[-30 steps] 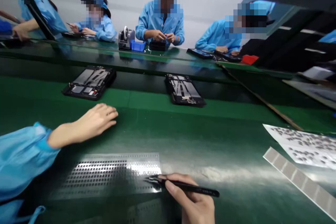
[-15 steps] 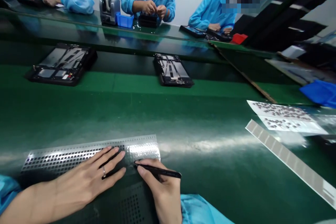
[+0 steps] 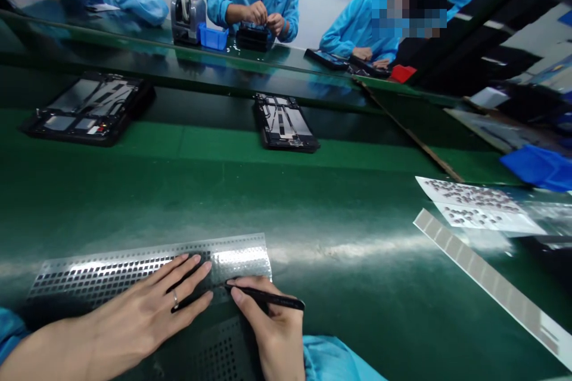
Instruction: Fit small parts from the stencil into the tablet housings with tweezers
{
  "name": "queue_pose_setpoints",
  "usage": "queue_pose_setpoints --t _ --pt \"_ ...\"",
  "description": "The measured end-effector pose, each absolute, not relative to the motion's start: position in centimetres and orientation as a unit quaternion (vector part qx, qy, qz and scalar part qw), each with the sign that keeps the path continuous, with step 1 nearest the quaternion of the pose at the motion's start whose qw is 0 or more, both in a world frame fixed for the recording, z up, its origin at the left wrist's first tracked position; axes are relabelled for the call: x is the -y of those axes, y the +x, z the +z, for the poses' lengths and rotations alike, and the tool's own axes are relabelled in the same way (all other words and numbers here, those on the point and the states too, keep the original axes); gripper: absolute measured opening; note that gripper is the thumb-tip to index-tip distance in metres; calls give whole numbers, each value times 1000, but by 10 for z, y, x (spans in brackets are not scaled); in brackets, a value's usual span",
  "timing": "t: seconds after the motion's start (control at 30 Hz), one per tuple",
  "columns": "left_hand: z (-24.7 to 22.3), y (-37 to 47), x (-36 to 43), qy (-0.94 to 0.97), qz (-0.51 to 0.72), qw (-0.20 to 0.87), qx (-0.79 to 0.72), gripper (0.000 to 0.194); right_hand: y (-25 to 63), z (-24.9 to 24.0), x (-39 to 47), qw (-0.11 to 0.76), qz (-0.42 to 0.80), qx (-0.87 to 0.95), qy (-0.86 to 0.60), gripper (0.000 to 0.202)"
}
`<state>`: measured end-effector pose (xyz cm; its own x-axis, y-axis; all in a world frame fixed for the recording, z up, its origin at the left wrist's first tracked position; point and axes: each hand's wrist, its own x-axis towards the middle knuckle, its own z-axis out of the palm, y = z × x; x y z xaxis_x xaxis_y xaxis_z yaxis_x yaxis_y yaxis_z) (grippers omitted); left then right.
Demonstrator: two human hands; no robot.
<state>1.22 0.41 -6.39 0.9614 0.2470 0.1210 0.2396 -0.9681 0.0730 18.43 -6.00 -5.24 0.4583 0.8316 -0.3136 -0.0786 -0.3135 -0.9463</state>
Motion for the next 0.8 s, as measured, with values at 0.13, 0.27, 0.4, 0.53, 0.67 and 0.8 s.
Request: queue_pose_setpoints --t 0.13,0.27,0.4,0.53,0.67,0.8 --pt "-68 13 -4 993 49 37 -103 43 189 -59 61 496 450 299 -679 4" --pt "-68 14 -4 992 42 35 -111 44 194 -65 62 488 469 298 -673 6" --pt "-65 14 -3 991 45 26 -121 41 195 -64 59 500 493 262 -662 6" --pt "-70 16 -3 987 96 17 -126 34 198 -59 55 523 503 230 -649 8" --pt "-66 18 -11 984 144 -7 -107 28 211 -51 42 570 478 217 -632 10" --pt "-49 18 -32 986 91 53 -133 28 239 -38 10 618 453 223 -602 16"
